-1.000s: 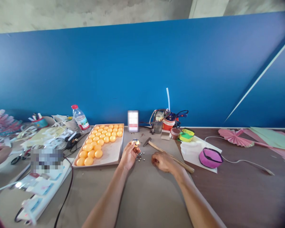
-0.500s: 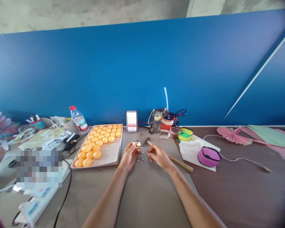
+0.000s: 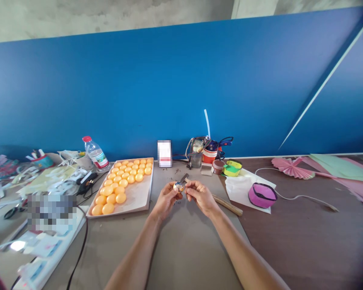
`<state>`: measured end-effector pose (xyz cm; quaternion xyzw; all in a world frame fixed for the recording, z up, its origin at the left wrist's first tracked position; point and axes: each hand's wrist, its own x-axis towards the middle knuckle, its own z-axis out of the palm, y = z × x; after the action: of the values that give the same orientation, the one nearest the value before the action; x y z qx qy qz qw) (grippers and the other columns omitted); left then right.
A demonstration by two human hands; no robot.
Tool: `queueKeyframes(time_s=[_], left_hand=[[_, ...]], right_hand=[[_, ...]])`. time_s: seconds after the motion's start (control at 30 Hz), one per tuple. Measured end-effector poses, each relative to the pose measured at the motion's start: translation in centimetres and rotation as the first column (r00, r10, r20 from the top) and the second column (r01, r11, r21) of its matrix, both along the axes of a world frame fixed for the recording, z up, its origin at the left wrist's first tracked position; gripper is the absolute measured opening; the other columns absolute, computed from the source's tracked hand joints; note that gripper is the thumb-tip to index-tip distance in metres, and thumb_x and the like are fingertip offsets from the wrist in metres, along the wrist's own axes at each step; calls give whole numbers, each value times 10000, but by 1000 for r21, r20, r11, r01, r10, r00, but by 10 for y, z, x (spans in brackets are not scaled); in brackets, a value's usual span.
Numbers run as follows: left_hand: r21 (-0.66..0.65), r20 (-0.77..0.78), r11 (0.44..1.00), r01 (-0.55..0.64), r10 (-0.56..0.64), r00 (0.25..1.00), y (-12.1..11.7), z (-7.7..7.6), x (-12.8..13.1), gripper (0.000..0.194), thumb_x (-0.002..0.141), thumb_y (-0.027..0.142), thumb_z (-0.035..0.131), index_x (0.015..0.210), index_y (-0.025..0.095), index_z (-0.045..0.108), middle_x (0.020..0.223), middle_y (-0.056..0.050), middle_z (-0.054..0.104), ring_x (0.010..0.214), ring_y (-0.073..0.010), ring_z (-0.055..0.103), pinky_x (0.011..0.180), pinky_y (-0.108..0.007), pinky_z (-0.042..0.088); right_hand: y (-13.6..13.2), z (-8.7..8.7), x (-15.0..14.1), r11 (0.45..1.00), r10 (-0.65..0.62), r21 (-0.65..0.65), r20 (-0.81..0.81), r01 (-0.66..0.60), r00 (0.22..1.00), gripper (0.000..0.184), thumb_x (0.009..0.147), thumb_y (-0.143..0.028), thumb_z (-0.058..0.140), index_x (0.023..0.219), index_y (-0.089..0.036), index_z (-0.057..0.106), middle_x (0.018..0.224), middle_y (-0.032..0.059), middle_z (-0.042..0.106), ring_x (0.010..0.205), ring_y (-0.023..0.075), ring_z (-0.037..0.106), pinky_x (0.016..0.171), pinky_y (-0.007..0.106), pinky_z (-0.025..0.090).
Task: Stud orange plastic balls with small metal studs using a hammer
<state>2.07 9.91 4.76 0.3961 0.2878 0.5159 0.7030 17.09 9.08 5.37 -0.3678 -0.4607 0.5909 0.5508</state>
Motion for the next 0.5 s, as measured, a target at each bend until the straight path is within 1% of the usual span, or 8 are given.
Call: queueKeyframes(time_s=[0.13, 0.2, 0.3, 0.5], left_hand=[[2, -8, 1000, 4, -4, 1000, 0, -1, 1, 260, 674, 271, 700, 877, 146, 595, 766, -28, 599, 599, -94, 553, 596, -231, 422], [13, -16, 1000, 9, -8, 1000, 0, -1, 2, 253, 683, 272, 692, 882, 152, 594, 763, -26, 597, 601, -94, 552, 596, -231, 419], [28, -27, 1000, 14, -13, 1000, 0, -2, 2, 239, 699, 274, 679, 889, 156, 595, 762, -28, 596, 611, -100, 554, 603, -236, 419], [21, -17, 1000, -10, 10, 1000, -1, -2, 3, 254, 683, 276, 693, 886, 155, 601, 757, -28, 597, 615, -100, 549, 626, -248, 429]], right_hand=[[0, -5, -6, 996, -78, 50, 144, 71, 986, 164, 666, -329, 613, 728, -183, 573, 516, -52, 489, 484, 92, 431, 505, 231, 320], [1, -8, -8, 992, -111, 90, 205, 94, 972, 138, 671, -314, 599, 715, -184, 587, 523, -51, 469, 503, 94, 417, 510, 230, 317], [1, -10, -10, 988, -121, 121, 230, 95, 966, 124, 679, -306, 582, 716, -187, 583, 557, -44, 471, 520, 95, 409, 518, 230, 325], [-2, -5, -13, 990, -123, 95, 228, 104, 966, 119, 687, -307, 567, 717, -193, 557, 556, -38, 499, 533, 108, 443, 540, 240, 361]])
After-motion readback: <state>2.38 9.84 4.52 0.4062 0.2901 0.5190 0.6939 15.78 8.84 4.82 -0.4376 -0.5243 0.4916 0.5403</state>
